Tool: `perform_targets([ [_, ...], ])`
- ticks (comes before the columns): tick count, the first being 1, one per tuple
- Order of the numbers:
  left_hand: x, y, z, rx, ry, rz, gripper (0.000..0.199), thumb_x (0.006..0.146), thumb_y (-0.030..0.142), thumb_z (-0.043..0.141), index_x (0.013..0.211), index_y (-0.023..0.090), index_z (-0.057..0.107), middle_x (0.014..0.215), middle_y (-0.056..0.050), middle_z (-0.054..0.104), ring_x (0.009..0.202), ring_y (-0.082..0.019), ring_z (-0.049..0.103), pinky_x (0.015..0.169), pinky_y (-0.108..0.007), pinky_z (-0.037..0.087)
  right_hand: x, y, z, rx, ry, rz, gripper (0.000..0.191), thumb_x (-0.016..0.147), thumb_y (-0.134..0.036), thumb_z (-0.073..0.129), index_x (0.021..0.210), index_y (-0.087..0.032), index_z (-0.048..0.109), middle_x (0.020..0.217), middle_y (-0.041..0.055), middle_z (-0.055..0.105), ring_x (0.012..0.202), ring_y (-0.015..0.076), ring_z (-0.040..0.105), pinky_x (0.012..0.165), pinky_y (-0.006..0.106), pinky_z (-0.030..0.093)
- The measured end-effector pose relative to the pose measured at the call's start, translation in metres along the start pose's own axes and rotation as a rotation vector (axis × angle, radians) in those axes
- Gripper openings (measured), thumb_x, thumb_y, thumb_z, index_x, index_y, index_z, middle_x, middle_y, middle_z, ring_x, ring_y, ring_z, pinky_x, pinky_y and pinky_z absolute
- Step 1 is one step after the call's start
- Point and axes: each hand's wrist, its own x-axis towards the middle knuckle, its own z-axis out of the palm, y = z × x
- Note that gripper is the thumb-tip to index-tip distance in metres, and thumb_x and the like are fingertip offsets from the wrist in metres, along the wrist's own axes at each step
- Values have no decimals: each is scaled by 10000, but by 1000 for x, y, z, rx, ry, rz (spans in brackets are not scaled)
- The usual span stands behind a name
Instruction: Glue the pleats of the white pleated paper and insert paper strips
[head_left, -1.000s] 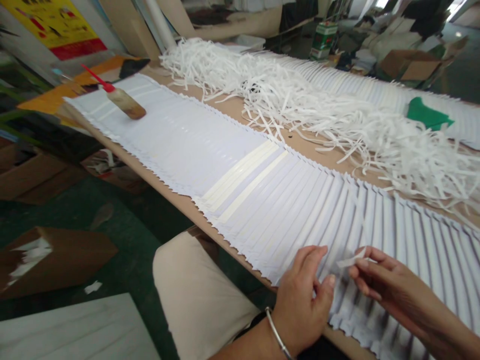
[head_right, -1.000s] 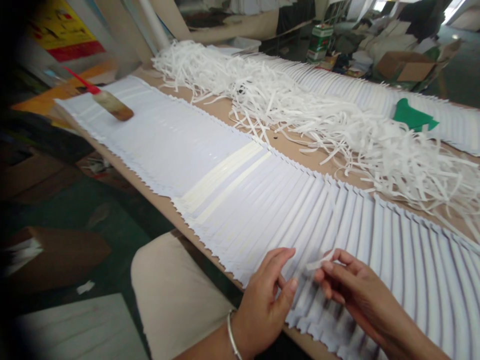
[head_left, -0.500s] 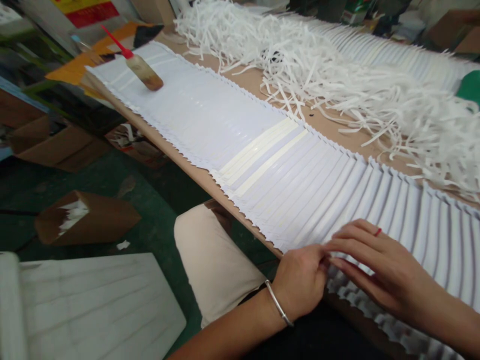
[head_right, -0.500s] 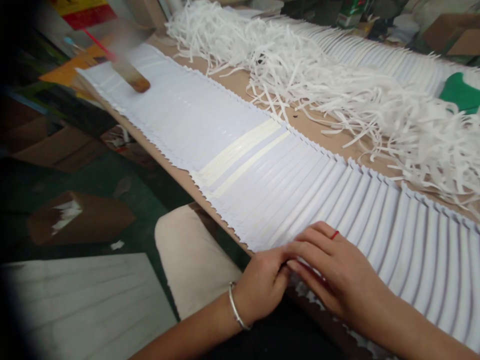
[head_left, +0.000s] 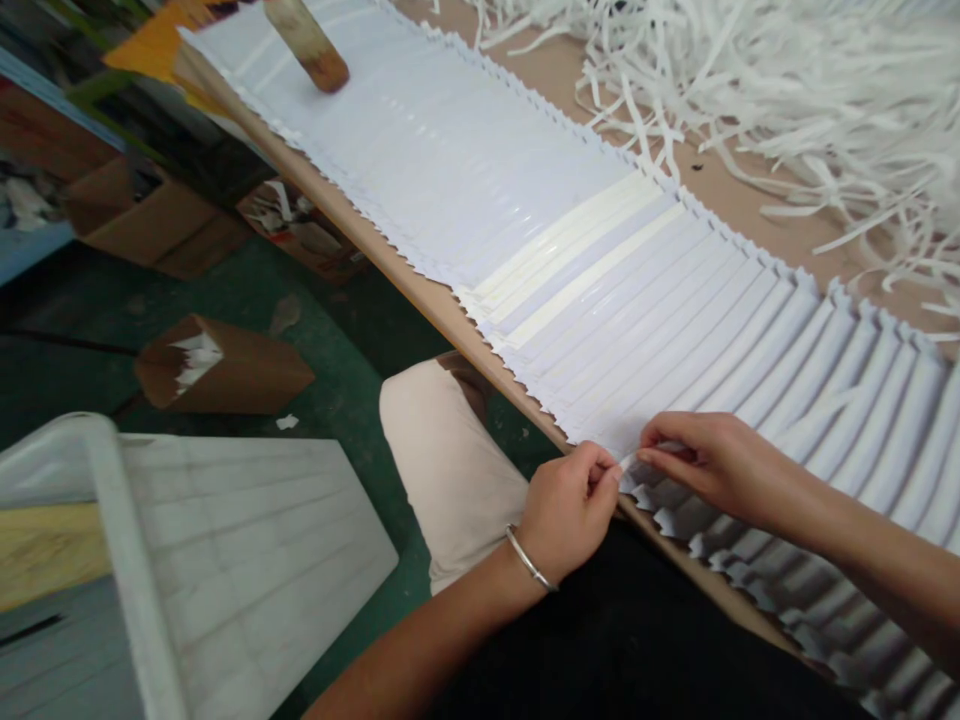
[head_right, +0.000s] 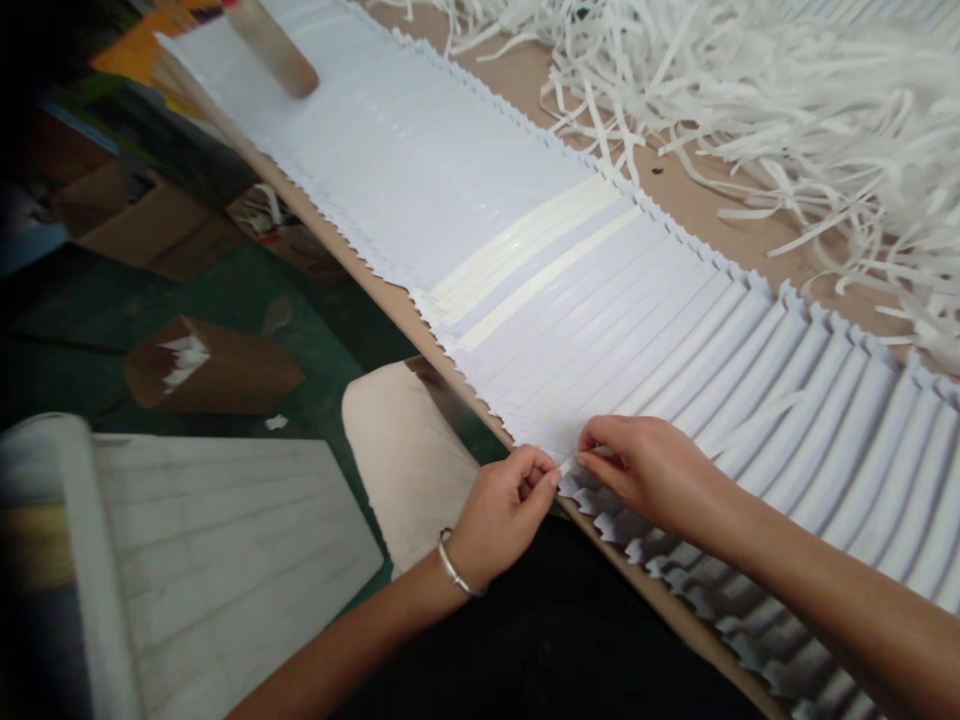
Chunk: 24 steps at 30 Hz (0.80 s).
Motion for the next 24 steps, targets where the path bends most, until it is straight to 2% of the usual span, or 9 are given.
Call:
perform_targets([
  [6,-8,-7,-12,134,70,57,146,1035,236,563,911,212,638,749,24,678,664,-135,629,637,-248,434,16,1,-1,-169,31,89,192,949,-397,622,876,-246,715,718,26,755,645,194,695,606,288,421],
  [13,-12,-14,-10,415,117,336,200,1109,221,470,1152,192,663,1030,-50,780,893,-180,746,822,-298,556,23,-2,-2,-232,45,65,196,960,-377,600,875,-249,721,748,28,773,661,193,696,617,294,428],
  [18,-10,-13,-10,730,88,453,318,1116,200,433,1362,195,635,915,-35,728,773,-209,700,696,-347,543,24,1,0,-258,40,78,207,973,-383,582,906,-241,716,793,37,786,707,205,721,640,304,429],
  [24,-6,-12,-7,893,86,442,364,1091,185,494,1434,195,615,888,-25,690,772,-215,687,675,-361,536,25,-4,2,-329,34,66,232,997,-381,543,916,-238,707,824,42,790,729,219,720,640,314,410],
])
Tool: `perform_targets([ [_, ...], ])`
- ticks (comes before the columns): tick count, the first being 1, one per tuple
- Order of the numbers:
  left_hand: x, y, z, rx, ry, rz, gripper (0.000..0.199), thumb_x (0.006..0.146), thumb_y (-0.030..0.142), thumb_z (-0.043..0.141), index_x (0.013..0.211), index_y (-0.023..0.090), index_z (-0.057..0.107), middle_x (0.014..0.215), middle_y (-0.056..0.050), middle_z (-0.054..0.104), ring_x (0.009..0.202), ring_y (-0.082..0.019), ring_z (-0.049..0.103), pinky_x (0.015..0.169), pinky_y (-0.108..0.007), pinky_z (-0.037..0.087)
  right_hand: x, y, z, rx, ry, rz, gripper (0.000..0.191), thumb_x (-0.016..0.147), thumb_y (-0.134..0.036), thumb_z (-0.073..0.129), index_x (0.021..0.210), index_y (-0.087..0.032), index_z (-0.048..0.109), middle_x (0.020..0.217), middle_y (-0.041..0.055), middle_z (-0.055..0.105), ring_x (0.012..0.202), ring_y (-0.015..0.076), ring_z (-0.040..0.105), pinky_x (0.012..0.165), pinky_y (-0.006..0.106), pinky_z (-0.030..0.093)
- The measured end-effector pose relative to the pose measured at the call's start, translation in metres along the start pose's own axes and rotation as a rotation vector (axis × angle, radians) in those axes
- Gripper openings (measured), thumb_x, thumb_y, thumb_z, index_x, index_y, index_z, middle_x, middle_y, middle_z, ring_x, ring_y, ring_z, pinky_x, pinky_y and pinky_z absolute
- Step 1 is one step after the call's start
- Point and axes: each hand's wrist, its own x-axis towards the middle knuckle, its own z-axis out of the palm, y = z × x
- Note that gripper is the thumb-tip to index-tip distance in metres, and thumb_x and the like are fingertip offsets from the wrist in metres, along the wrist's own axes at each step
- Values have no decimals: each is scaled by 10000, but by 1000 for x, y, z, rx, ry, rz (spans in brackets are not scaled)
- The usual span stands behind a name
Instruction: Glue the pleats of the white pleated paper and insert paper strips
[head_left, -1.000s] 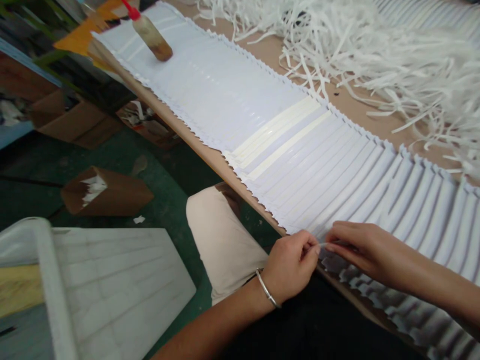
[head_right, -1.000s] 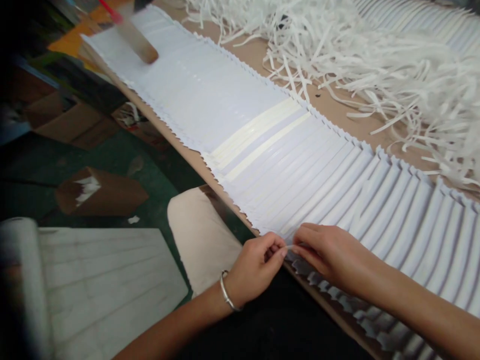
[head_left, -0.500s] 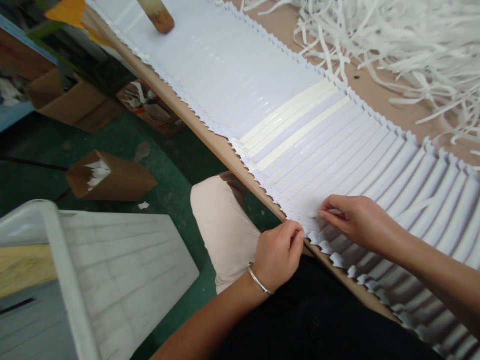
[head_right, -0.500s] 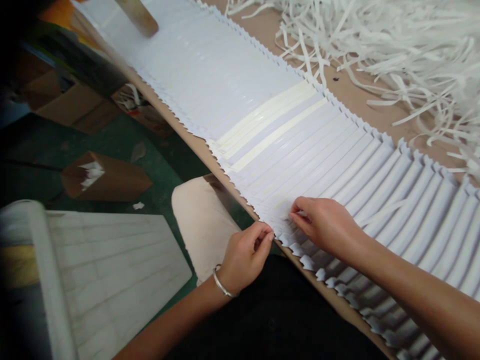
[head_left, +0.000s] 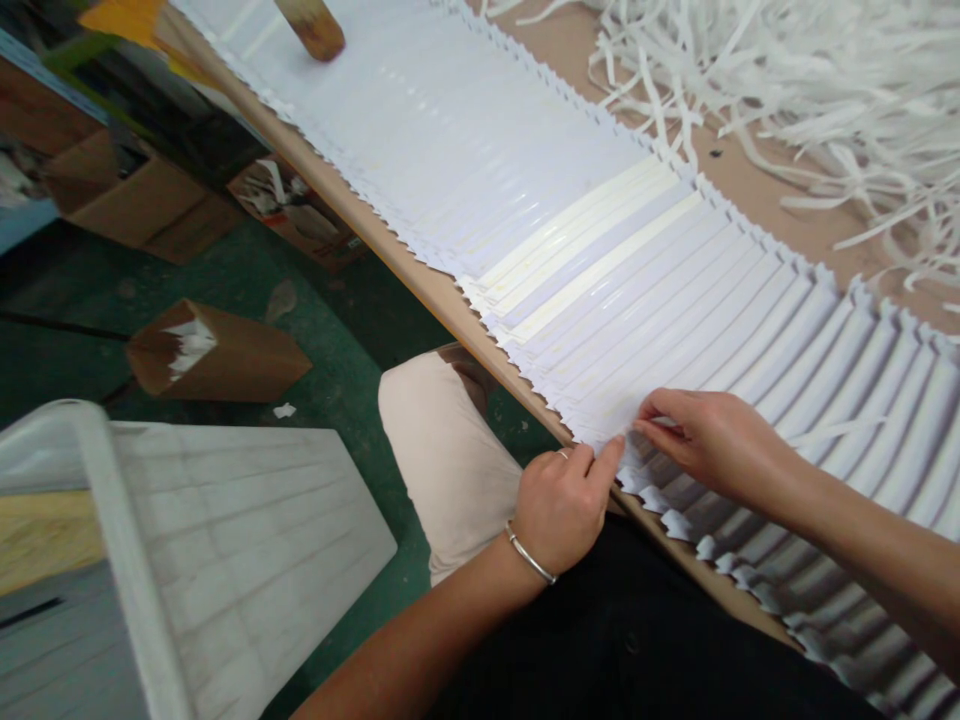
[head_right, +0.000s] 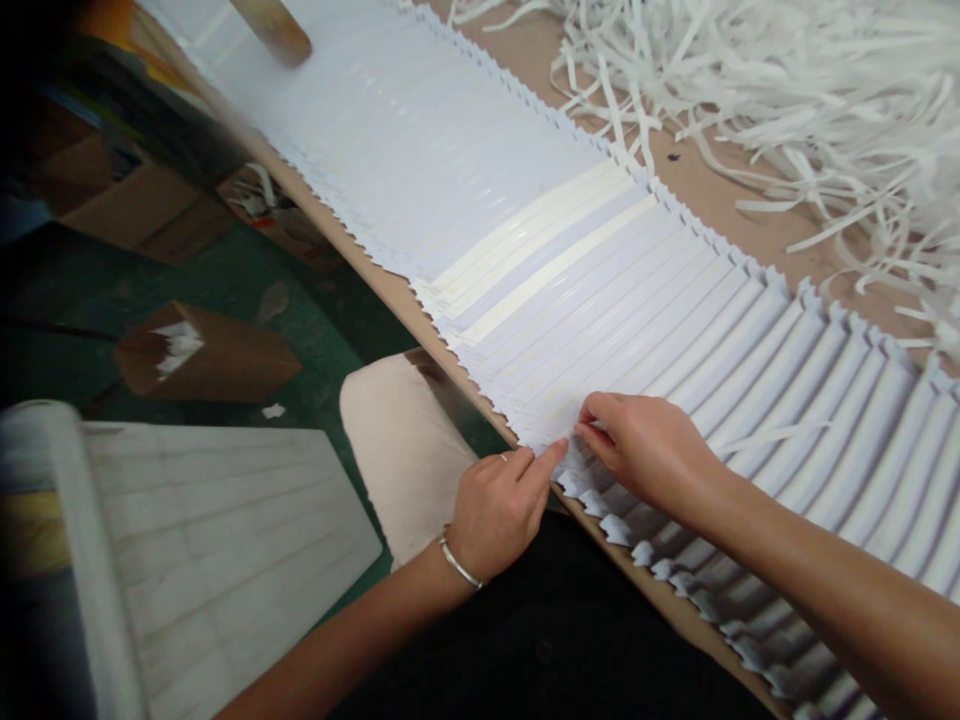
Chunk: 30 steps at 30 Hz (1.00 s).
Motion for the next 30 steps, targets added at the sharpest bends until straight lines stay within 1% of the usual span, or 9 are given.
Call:
perform_targets([
  [3,0,0,2,18,-7,-9,380,1071,173,525,1438,200,618,884,-24,687,768,-207,685,673,-356,539,0,4,-7,-27,5,2,224,990,-383,555,901,-243,705,810,43,787,700,218,713,622,316,398],
  [5,0,-2,3,14,1,-9,396,1051,150,536,1435,201,620,883,-25,690,757,-205,682,661,-354,538,0,15,-20,-22,22,13,212,978,-387,574,885,-249,706,808,42,785,697,215,711,633,314,412],
  [10,0,-6,8,-18,55,0,405,1004,95,540,1382,199,642,861,-29,698,727,-207,680,645,-351,535,5,69,-66,-24,143,141,154,920,-394,652,888,-270,736,792,41,776,734,248,709,662,337,434],
  [13,0,-7,11,-33,92,0,404,987,81,545,1362,196,642,861,-29,711,713,-207,682,642,-346,532,11,94,-82,-26,203,210,140,900,-384,681,864,-264,744,773,48,769,739,257,705,662,345,434],
  [16,0,-7,12,-35,127,3,401,983,74,542,1353,193,638,869,-28,721,692,-210,677,626,-348,524,19,103,-83,-7,206,241,148,894,-382,685,848,-254,743,770,43,772,741,247,711,668,334,448],
  [22,1,-9,13,-61,154,8,396,1002,72,495,1357,188,628,885,-31,732,692,-215,683,630,-361,543,29,106,-74,-12,176,257,164,890,-398,678,847,-258,751,782,32,781,760,235,720,682,322,455],
  [30,0,-9,14,-67,154,-3,399,1000,68,487,1345,194,644,867,-35,732,685,-201,685,636,-328,544,34,110,-66,-13,167,250,164,891,-398,670,855,-262,754,793,24,793,766,225,728,669,305,454],
])
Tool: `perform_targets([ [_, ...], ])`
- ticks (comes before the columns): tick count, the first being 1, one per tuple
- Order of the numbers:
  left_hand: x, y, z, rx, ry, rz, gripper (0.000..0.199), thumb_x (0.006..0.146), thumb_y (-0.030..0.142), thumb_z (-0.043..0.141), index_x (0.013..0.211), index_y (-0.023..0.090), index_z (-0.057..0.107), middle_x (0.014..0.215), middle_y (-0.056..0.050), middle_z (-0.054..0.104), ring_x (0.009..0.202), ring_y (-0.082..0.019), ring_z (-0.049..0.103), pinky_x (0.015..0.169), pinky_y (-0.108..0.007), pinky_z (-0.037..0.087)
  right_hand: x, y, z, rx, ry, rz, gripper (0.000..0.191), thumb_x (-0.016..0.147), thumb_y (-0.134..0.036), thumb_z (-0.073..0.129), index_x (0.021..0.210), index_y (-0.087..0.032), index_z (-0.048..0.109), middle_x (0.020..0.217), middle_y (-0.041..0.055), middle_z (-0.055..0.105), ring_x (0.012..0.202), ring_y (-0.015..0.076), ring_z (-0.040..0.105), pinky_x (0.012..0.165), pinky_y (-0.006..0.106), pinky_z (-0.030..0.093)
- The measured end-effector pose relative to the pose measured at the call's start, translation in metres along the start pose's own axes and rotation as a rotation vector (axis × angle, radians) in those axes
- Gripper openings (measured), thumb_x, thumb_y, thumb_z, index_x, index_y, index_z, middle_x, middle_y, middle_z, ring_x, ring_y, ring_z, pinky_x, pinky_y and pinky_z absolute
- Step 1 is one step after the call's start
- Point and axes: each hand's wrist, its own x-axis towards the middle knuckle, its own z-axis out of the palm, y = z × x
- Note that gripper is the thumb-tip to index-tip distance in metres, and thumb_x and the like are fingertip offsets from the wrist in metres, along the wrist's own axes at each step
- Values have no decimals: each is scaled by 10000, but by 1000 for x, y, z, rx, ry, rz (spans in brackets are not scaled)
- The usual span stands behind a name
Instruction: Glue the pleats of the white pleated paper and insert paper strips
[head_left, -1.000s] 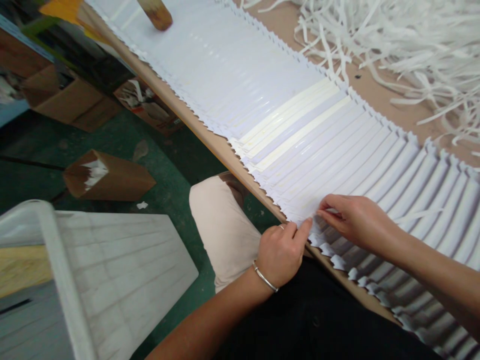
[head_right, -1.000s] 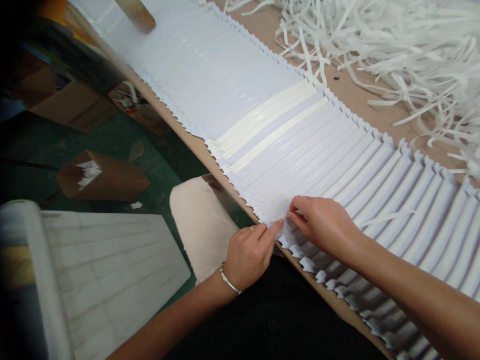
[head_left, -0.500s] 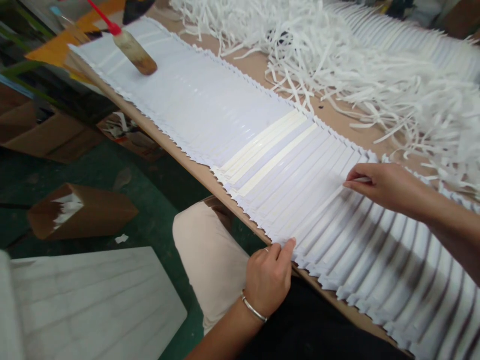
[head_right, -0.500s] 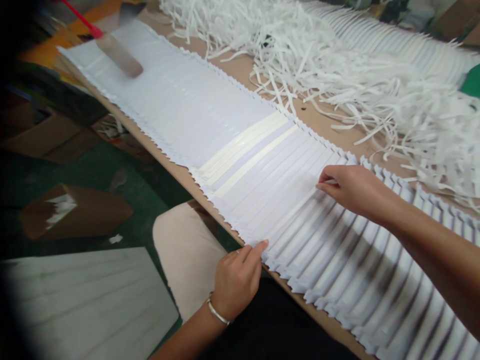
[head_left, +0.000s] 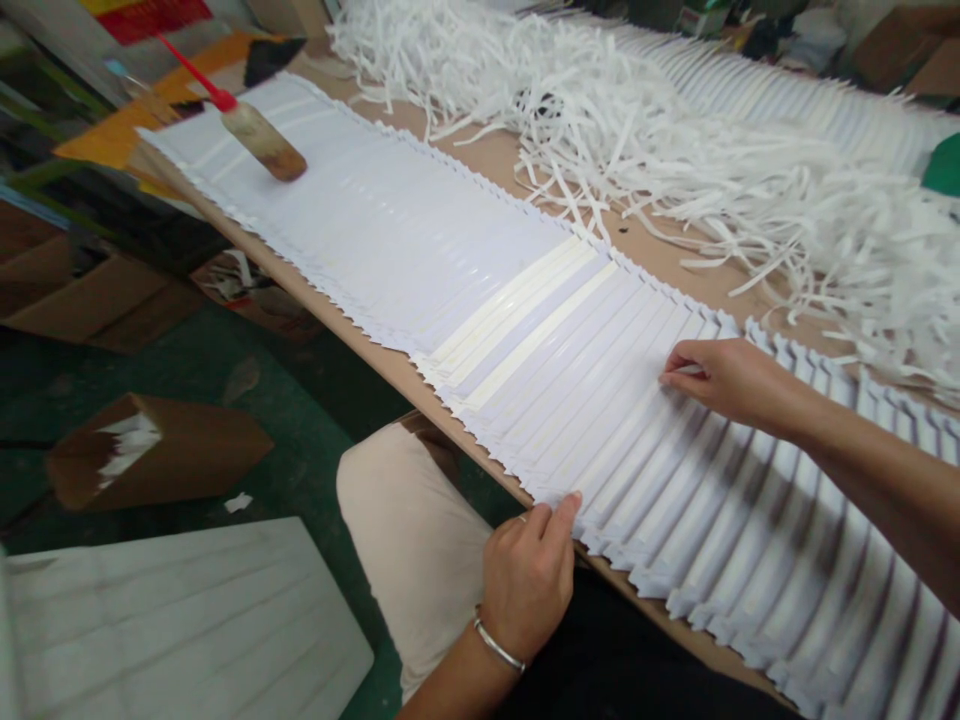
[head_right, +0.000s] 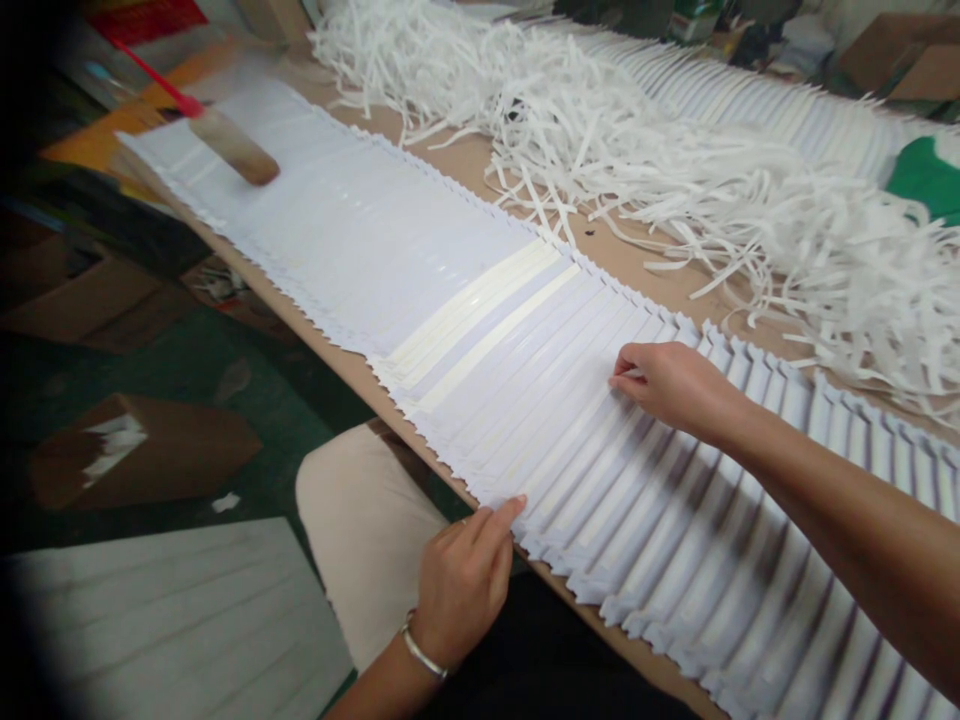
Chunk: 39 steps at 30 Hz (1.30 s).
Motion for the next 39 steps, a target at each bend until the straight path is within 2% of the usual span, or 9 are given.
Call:
perform_targets([
  [5,0,-1,1,-8,9,1,394,1010,70,465,1339,193,643,853,-34,725,677,-206,688,629,-339,550,6,12,-1,19,19,-24,182,895,-408,664,850,-251,745,796,33,793,767,224,717,665,309,447],
  [12,-1,-3,1,-42,32,8,411,1005,56,444,1344,190,633,852,-33,723,671,-207,699,620,-339,562,31,66,-21,115,165,61,251,883,-465,659,863,-225,729,837,58,776,780,224,690,710,329,463],
  [15,0,-3,1,-59,36,11,410,1004,52,438,1340,187,631,867,-38,732,687,-207,710,641,-336,582,40,78,-23,108,169,78,284,881,-497,659,859,-220,721,794,54,749,714,206,640,675,327,431],
  [20,2,-4,0,-64,50,15,400,1012,56,428,1333,189,627,853,-31,731,658,-204,699,608,-337,568,49,83,-16,76,174,93,259,887,-440,604,840,-212,719,754,55,728,694,198,619,646,322,413],
  [26,2,-4,2,-61,76,27,388,1028,69,411,1318,189,639,839,-30,733,635,-196,691,595,-326,551,57,92,-3,82,244,128,238,864,-443,629,815,-223,708,771,54,749,706,205,638,647,323,430],
  [31,2,-5,1,-56,83,32,390,1031,69,405,1316,184,646,814,-32,730,621,-191,688,585,-318,543,58,90,4,33,242,144,214,875,-424,622,837,-233,712,778,52,748,732,219,651,656,329,424],
  [36,3,-6,0,-58,92,43,397,1028,70,395,1316,179,645,864,-50,764,656,-205,724,598,-329,581,64,91,-4,-95,258,120,216,919,-400,594,873,-224,711,798,70,731,726,225,624,655,336,401],
  [39,2,-8,0,-103,78,45,400,1029,73,397,1327,180,641,857,-48,764,647,-200,727,587,-316,591,82,98,-17,-226,333,122,249,963,-346,570,1022,-190,754,970,124,744,788,236,626,687,347,393],
])
